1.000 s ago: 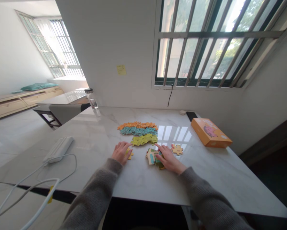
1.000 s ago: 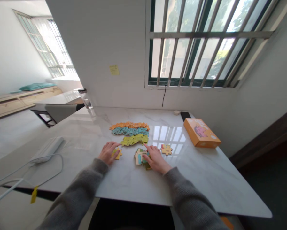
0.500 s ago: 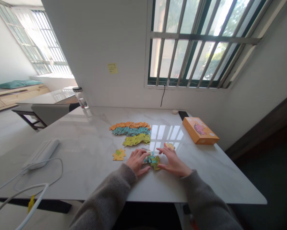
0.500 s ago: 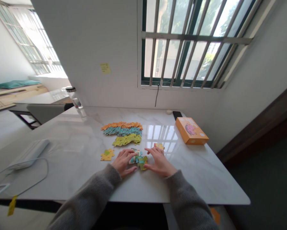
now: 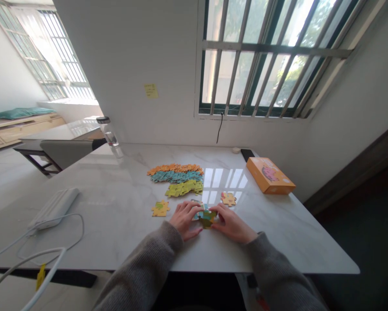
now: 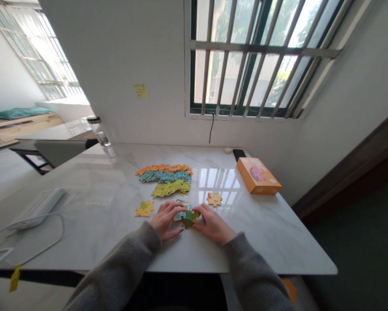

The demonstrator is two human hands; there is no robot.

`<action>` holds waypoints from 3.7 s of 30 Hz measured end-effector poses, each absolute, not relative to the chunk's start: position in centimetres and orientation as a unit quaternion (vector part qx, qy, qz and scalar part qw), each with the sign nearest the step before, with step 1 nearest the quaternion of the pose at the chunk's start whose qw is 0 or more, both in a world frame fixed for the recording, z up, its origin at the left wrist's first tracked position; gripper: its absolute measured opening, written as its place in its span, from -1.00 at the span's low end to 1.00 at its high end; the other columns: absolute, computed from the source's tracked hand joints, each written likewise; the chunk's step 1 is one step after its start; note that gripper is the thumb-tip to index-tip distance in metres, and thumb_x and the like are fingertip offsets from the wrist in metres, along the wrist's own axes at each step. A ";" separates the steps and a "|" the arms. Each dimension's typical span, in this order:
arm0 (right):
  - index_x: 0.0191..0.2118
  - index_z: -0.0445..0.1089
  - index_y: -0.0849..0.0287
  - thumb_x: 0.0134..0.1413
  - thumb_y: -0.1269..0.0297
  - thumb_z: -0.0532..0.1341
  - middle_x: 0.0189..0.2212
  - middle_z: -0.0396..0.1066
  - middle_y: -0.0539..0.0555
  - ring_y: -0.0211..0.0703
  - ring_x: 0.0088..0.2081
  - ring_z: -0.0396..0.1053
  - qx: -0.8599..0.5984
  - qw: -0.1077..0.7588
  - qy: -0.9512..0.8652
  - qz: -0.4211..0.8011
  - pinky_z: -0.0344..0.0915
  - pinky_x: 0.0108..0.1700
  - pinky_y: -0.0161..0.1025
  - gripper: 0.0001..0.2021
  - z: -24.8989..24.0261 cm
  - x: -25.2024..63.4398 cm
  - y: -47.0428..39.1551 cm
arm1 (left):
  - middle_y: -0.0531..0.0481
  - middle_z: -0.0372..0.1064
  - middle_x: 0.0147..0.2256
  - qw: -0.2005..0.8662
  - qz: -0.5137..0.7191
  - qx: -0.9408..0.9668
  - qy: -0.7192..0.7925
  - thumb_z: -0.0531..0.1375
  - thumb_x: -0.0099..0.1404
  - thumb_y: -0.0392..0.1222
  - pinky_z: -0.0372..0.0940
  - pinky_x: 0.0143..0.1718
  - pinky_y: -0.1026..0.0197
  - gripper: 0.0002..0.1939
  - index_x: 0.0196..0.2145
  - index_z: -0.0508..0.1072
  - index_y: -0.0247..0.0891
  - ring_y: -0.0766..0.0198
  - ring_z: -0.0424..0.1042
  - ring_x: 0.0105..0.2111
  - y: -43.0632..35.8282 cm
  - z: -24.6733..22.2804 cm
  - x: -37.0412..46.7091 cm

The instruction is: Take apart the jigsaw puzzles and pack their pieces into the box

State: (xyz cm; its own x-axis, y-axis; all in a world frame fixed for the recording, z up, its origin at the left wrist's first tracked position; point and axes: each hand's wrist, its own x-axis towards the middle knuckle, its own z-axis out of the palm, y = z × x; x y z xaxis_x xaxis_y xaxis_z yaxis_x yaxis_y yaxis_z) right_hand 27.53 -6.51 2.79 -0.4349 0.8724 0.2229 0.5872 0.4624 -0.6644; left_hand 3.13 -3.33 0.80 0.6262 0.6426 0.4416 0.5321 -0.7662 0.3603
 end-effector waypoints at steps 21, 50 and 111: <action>0.16 0.24 0.05 0.29 0.28 0.07 -0.16 0.33 0.11 -0.17 -0.29 0.33 -0.453 0.379 -0.768 0.248 0.37 -0.24 -0.20 -0.65 2.3 25.4 -6.7 | -0.11 0.44 0.06 0.152 0.329 0.836 0.412 0.28 0.25 0.06 0.25 0.12 -0.04 -0.66 -0.08 0.53 -0.11 0.05 0.38 0.01 -0.2 0.9 -9.2; 0.04 0.39 0.07 0.26 0.37 0.08 0.00 0.32 0.17 -0.01 0.03 0.31 -0.449 0.368 -0.790 0.198 0.34 0.06 -0.04 -0.71 2.1 25.5 -6.3 | -0.10 0.37 0.00 0.089 0.259 0.873 0.404 0.33 0.13 -0.03 0.20 0.03 -0.07 -0.56 -0.04 0.41 -0.14 -0.03 0.30 0.00 -3.4 1.8 0.5; 0.01 0.36 0.05 0.21 0.39 0.18 0.11 0.31 0.17 0.09 0.15 0.20 -0.457 0.329 -0.811 0.159 0.20 0.17 0.13 -0.74 1.4 24.1 -6.1 | -0.04 0.41 -0.01 0.093 0.268 0.840 0.462 0.26 0.22 -0.04 0.23 0.09 -0.05 -0.82 -0.21 0.54 -0.08 0.05 0.34 0.01 0.0 -0.8 -10.9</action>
State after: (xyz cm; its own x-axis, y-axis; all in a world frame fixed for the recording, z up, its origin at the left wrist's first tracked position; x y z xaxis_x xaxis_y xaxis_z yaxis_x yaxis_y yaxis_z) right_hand 24.14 -6.07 1.42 -0.3648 0.8462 0.3885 0.6366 0.5311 -0.5591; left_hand -10.91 -0.05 -0.82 0.4294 0.8258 0.3655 0.7264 -0.5564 0.4035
